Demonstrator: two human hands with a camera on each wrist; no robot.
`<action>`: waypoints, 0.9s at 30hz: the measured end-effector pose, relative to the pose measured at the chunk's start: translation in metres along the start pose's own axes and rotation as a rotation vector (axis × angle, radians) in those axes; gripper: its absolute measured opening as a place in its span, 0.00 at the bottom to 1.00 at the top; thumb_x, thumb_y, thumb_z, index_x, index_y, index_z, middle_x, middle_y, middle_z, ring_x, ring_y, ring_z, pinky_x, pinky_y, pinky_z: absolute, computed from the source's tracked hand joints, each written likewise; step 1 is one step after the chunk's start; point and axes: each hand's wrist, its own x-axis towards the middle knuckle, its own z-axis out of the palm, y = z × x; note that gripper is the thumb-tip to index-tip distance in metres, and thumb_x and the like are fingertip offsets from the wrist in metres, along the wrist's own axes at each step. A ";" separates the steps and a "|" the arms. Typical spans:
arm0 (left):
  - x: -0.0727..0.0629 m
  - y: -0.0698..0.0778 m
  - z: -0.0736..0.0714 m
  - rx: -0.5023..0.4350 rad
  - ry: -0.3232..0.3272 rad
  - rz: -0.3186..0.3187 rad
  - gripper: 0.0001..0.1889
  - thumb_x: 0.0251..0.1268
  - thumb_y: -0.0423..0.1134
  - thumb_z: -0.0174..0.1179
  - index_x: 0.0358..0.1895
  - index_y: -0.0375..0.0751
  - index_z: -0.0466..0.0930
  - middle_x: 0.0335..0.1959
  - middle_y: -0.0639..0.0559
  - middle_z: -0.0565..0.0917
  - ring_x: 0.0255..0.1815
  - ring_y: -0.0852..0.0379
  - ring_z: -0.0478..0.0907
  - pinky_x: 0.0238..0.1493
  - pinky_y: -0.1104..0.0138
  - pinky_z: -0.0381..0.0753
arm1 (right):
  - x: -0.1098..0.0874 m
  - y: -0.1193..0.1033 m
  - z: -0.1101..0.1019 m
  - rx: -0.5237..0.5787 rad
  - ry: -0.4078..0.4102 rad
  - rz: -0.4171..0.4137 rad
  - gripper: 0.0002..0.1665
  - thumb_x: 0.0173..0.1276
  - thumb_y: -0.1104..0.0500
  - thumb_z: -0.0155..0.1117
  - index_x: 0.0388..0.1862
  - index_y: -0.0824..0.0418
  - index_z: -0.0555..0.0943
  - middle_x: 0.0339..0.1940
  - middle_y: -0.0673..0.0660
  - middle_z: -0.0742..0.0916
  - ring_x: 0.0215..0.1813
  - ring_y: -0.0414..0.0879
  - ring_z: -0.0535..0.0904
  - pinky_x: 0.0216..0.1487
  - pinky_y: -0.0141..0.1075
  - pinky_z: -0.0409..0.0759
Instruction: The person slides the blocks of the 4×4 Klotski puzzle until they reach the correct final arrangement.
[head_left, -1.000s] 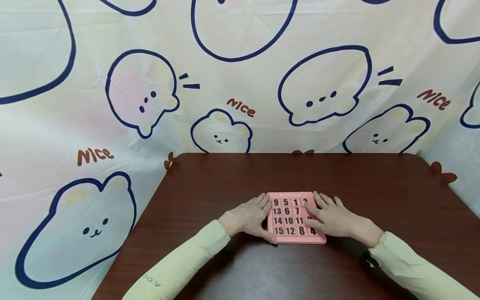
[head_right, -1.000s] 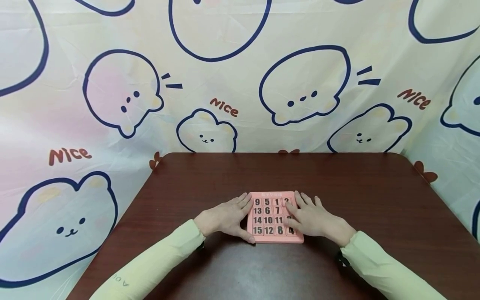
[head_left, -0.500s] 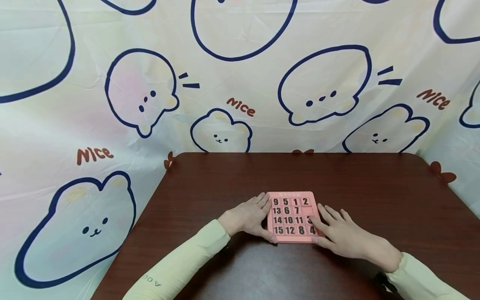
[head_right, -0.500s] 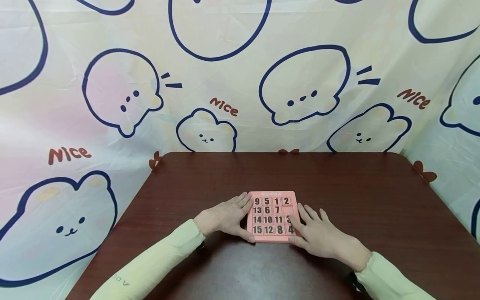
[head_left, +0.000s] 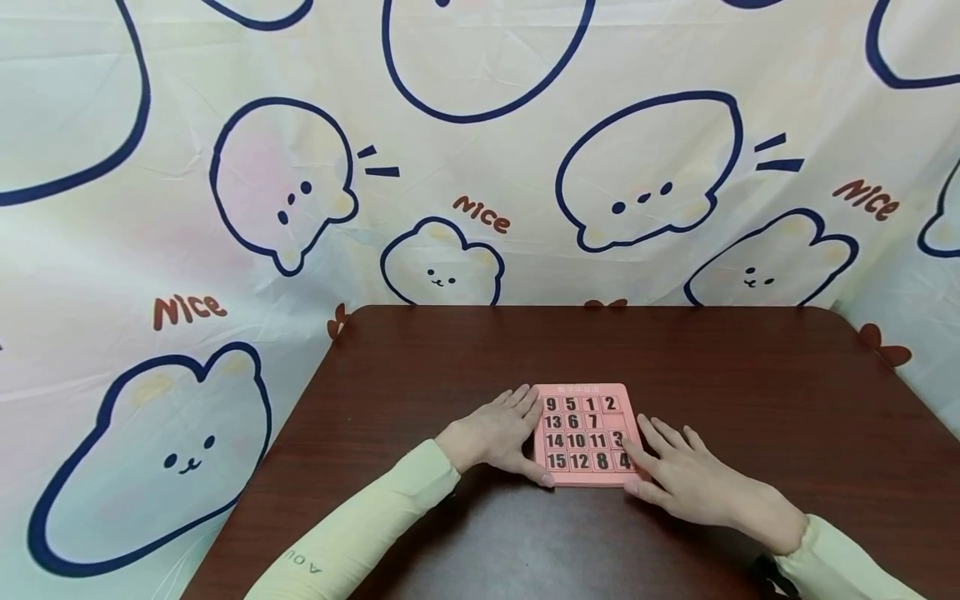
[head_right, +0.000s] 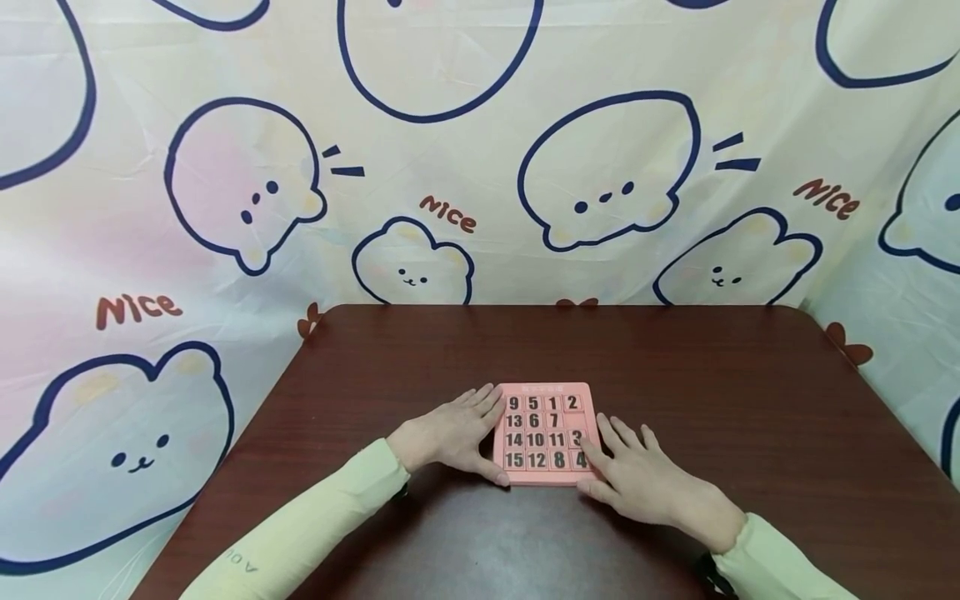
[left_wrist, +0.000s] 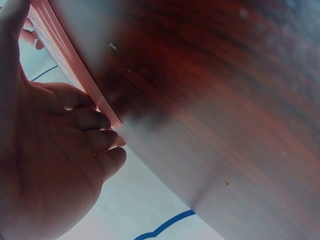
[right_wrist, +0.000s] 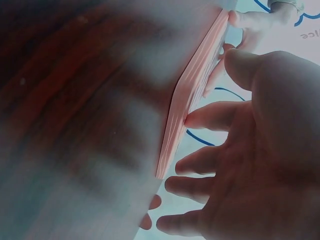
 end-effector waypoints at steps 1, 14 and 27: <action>0.000 0.000 0.000 0.003 0.001 0.000 0.67 0.44 0.86 0.49 0.80 0.40 0.43 0.82 0.44 0.44 0.83 0.49 0.40 0.81 0.60 0.47 | 0.001 0.001 0.000 0.001 0.001 0.001 0.42 0.70 0.31 0.50 0.70 0.59 0.72 0.75 0.72 0.66 0.75 0.68 0.61 0.64 0.73 0.59; 0.000 0.001 0.001 0.022 0.015 -0.001 0.68 0.42 0.86 0.49 0.79 0.40 0.44 0.82 0.44 0.45 0.83 0.49 0.40 0.81 0.60 0.46 | 0.020 0.009 -0.002 0.006 -0.044 0.043 0.40 0.70 0.34 0.54 0.72 0.57 0.71 0.74 0.73 0.66 0.75 0.70 0.60 0.65 0.73 0.57; 0.004 0.001 -0.001 0.030 0.004 -0.009 0.68 0.42 0.86 0.50 0.79 0.39 0.43 0.82 0.44 0.45 0.83 0.49 0.40 0.81 0.61 0.46 | 0.008 0.003 -0.010 -0.005 -0.037 -0.005 0.42 0.70 0.32 0.52 0.72 0.58 0.70 0.75 0.72 0.65 0.75 0.69 0.59 0.65 0.72 0.60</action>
